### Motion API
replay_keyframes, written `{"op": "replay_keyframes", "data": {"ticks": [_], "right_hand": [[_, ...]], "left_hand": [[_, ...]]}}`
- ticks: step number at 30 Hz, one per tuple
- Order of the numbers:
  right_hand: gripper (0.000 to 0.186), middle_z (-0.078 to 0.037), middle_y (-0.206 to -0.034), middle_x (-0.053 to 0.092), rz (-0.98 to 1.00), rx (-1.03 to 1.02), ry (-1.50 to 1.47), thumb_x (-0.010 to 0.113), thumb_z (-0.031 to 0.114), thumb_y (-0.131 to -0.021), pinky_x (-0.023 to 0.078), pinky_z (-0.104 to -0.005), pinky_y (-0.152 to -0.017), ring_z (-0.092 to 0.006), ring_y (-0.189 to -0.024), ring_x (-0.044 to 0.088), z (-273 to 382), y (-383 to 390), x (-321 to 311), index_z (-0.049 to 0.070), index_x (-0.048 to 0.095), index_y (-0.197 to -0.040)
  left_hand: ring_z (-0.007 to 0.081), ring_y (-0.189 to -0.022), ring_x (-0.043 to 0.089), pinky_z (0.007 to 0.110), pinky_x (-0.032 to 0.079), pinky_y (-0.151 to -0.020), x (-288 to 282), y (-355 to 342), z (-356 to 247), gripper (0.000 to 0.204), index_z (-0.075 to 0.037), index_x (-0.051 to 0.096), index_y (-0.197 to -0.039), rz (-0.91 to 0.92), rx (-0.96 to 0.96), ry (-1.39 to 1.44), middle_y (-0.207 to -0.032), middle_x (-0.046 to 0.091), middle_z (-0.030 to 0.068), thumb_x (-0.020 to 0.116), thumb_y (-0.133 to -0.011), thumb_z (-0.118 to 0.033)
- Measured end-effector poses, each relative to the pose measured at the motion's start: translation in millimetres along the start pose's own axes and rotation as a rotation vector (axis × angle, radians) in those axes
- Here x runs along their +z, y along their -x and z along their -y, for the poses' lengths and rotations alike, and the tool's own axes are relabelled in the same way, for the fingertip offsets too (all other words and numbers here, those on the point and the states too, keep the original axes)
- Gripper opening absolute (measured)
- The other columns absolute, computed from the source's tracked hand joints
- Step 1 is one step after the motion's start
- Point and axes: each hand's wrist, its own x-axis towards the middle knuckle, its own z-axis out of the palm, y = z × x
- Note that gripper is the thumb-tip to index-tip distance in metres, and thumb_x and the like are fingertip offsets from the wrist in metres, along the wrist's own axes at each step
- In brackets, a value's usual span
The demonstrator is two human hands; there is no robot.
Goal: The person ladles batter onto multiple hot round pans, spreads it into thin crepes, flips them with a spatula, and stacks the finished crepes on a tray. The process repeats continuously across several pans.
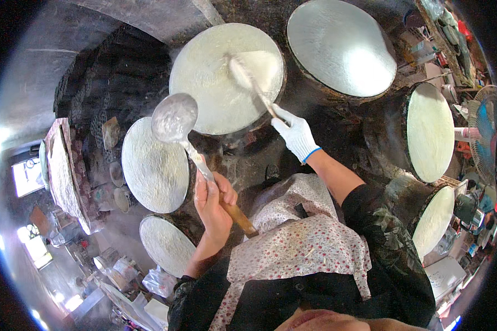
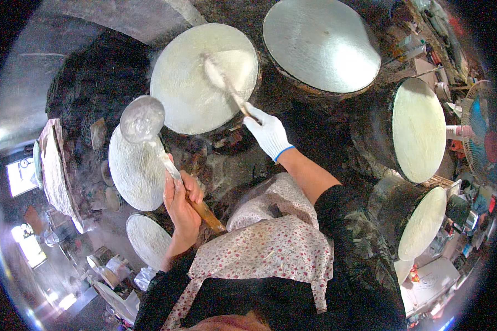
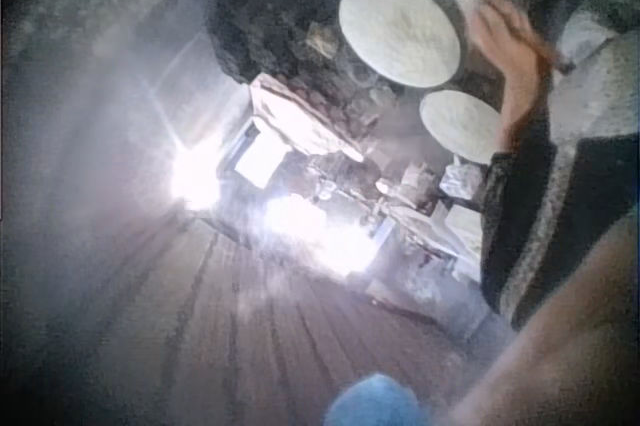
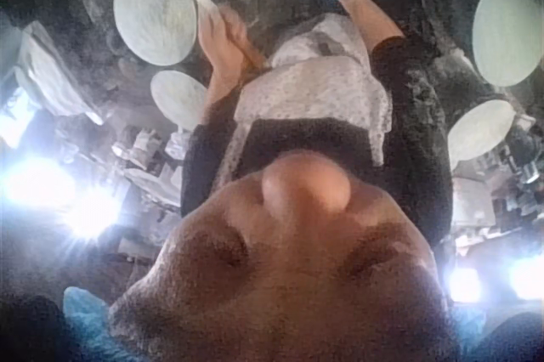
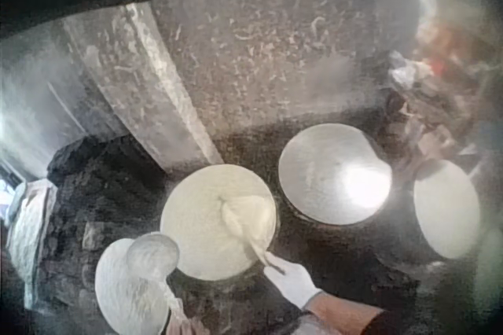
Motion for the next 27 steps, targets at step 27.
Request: {"op": "replay_keyframes", "data": {"ticks": [27], "right_hand": [[0.046, -0.014, -0.125, 0.076, 0.085, -0.097, 0.248, 0.069, 0.024, -0.101, 0.057, -0.0357, -0.092, -0.024, -0.109, 0.074, 64.5, 16.2, 10.5, 0.009, 0.063, -0.144]], "left_hand": [[0.0052, -0.057, 0.042, 0.023, 0.038, -0.044, -25.2, -73.7, -44.0, 0.032, -0.005, 0.045, -0.144, 0.14, -0.754, 1.277, -0.081, 0.04, -0.0002, 0.04, -0.114, -0.015]]}}
